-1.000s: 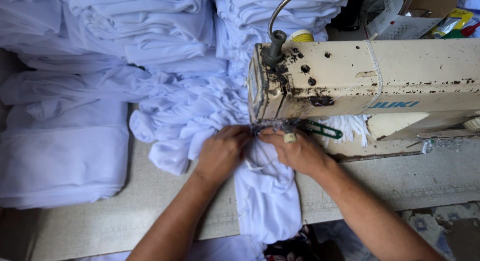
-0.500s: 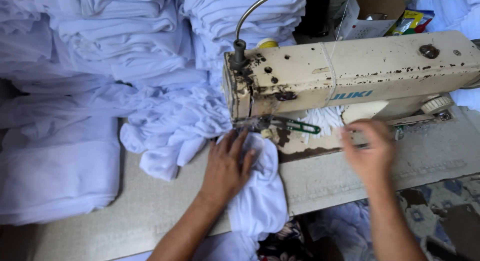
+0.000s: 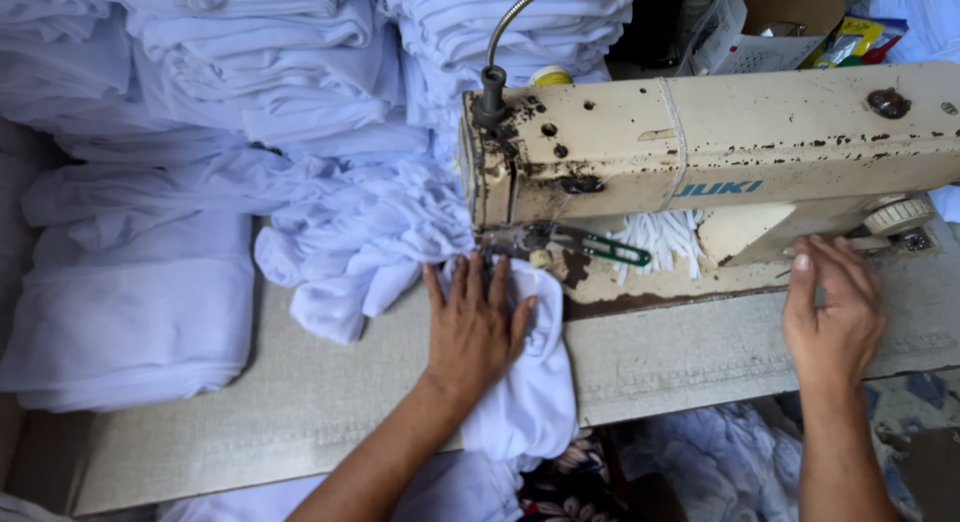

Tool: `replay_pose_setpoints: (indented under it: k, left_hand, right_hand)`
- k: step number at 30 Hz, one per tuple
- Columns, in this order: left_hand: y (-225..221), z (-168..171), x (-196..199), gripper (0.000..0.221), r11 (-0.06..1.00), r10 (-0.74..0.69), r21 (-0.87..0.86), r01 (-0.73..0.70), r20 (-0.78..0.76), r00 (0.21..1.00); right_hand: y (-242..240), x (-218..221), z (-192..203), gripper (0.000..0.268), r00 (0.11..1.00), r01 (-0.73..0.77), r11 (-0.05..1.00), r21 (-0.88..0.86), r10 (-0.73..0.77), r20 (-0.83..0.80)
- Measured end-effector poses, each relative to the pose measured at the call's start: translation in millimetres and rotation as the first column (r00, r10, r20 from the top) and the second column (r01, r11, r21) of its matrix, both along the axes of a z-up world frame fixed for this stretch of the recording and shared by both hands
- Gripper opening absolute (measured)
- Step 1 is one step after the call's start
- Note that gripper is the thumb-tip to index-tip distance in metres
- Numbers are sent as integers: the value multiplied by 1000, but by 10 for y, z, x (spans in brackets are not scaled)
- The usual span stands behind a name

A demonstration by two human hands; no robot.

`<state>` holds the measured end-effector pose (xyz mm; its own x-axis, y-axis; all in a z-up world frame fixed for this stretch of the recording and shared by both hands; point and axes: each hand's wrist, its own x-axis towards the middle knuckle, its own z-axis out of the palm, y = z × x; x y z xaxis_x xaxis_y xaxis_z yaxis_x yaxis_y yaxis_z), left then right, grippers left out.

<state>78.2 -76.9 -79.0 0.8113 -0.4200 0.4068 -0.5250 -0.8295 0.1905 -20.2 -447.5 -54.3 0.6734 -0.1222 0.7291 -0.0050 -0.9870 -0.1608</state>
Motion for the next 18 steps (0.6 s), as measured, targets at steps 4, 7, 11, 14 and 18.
replay_pose_setpoints:
  k: [4, 7, 11, 14, 18]
  left_hand:
    - [23, -35, 18, 68, 1000, -2, 18, 1, 44, 999]
    - [100, 61, 41, 57, 997, -48, -62, 53, 70, 996]
    - [329, 6, 361, 47, 979, -180, -84, 186, 69, 981]
    - [467, -97, 707, 38, 921, -364, -133, 366, 38, 931]
    - [591, 31, 952, 25, 773, -610, -316, 550, -134, 781]
  right_hand:
    - [582, 223, 203, 7, 972, -235, 967, 96, 235, 15]
    - [1065, 611, -16, 24, 919, -366, 916, 162, 384, -95]
    - [1251, 985, -21, 35, 876, -452, 891, 35, 451, -169]
    - [1343, 1151, 14, 22, 876, -430, 903, 8, 420, -237]
    - [1238, 1247, -194, 16, 925, -308, 942, -133, 265, -271]
